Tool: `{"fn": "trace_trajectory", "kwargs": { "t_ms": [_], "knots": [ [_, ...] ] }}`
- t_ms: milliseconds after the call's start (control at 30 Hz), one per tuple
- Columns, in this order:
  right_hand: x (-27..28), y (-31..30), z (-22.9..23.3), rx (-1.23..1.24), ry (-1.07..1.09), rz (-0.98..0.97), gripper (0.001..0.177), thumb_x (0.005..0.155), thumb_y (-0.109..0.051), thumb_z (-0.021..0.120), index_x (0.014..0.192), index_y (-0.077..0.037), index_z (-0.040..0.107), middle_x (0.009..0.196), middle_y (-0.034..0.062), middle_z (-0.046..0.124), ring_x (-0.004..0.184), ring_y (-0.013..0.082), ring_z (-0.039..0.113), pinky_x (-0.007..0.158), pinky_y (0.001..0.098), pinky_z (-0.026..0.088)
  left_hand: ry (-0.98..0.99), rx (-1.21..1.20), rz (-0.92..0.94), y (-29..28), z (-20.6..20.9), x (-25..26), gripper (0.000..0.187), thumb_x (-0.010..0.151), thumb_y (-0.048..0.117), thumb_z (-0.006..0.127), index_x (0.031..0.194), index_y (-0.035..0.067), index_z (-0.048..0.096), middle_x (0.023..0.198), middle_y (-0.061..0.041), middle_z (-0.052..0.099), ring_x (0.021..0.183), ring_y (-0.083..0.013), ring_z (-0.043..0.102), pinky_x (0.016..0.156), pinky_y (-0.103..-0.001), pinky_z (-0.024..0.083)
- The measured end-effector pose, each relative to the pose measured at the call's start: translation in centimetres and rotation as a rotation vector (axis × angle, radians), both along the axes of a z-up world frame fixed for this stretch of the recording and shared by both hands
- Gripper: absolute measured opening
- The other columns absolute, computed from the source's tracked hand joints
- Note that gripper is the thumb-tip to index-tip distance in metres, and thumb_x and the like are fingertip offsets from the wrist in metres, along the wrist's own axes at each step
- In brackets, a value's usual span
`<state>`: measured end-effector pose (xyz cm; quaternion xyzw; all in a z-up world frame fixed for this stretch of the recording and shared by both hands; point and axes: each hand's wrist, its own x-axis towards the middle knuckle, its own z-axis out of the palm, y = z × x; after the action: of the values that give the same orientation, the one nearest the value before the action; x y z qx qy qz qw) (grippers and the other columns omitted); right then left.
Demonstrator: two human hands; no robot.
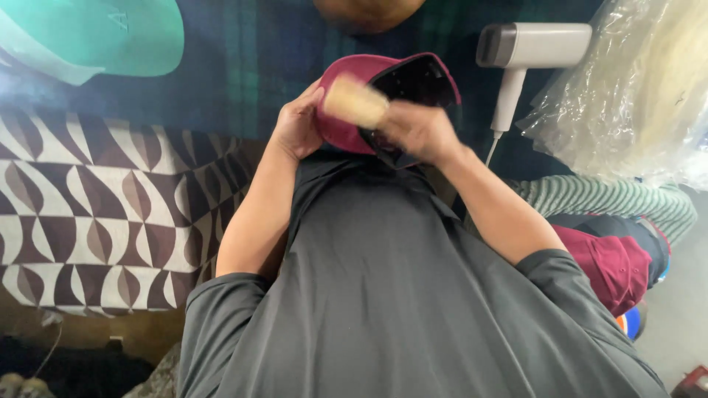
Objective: Brushing and steaming a pink baseball cap to clean or reshape it.
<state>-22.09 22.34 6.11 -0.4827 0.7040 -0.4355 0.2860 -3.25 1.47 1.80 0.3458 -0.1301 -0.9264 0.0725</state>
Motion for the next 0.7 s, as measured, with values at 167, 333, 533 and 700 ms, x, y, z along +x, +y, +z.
{"fn": "trace_trajectory", "kwargs": {
  "t_ms": [167,333,533,700],
  "knots": [
    [1.5,-0.2,4.3,0.012,0.287,0.17,0.024,0.089,-0.035,0.084,0.11,-0.025,0.077,0.083,0.0019,0.074,0.079,0.0246,0.073,0.07,0.0368,0.059,-0.024,0.031,0.041,0.8,-1.1,-0.3,0.038,0.1,0.014,0.063,0.139,0.014,0.065,0.129,-0.02,0.072,0.112,-0.0433,0.074,0.103,-0.057,0.059],
    [0.0,0.2,0.9,0.065,0.249,-0.1,0.031,0.097,-0.037,0.081,0.123,-0.023,0.071,0.086,-0.0015,0.07,0.081,0.018,0.072,0.07,0.0374,0.058,0.12,0.03,0.025,0.6,0.3,-0.9,0.037,0.101,0.013,0.061,0.138,0.011,0.066,0.129,-0.02,0.072,0.118,-0.0395,0.071,0.107,-0.054,0.056],
    [2.3,0.6,3.8,0.185,0.312,0.11,0.026,0.084,-0.04,0.081,0.107,-0.03,0.076,0.083,-0.0008,0.073,0.088,0.0236,0.073,0.076,0.0391,0.06,0.058,-0.073,-0.101,-2.0,0.6,-1.3,0.037,0.107,0.015,0.056,0.144,0.015,0.06,0.137,-0.016,0.068,0.121,-0.038,0.071,0.112,-0.053,0.054],
    [6.0,0.6,2.3,0.035,0.181,-0.049,0.034,0.079,-0.032,0.089,0.109,-0.02,0.078,0.095,0.007,0.078,0.094,0.0295,0.074,0.079,0.0431,0.061,0.038,-0.081,-0.084,-3.3,1.8,-0.6,0.035,0.104,0.008,0.059,0.138,0.011,0.065,0.133,-0.02,0.069,0.116,-0.0398,0.072,0.109,-0.052,0.057]
  ]
}}
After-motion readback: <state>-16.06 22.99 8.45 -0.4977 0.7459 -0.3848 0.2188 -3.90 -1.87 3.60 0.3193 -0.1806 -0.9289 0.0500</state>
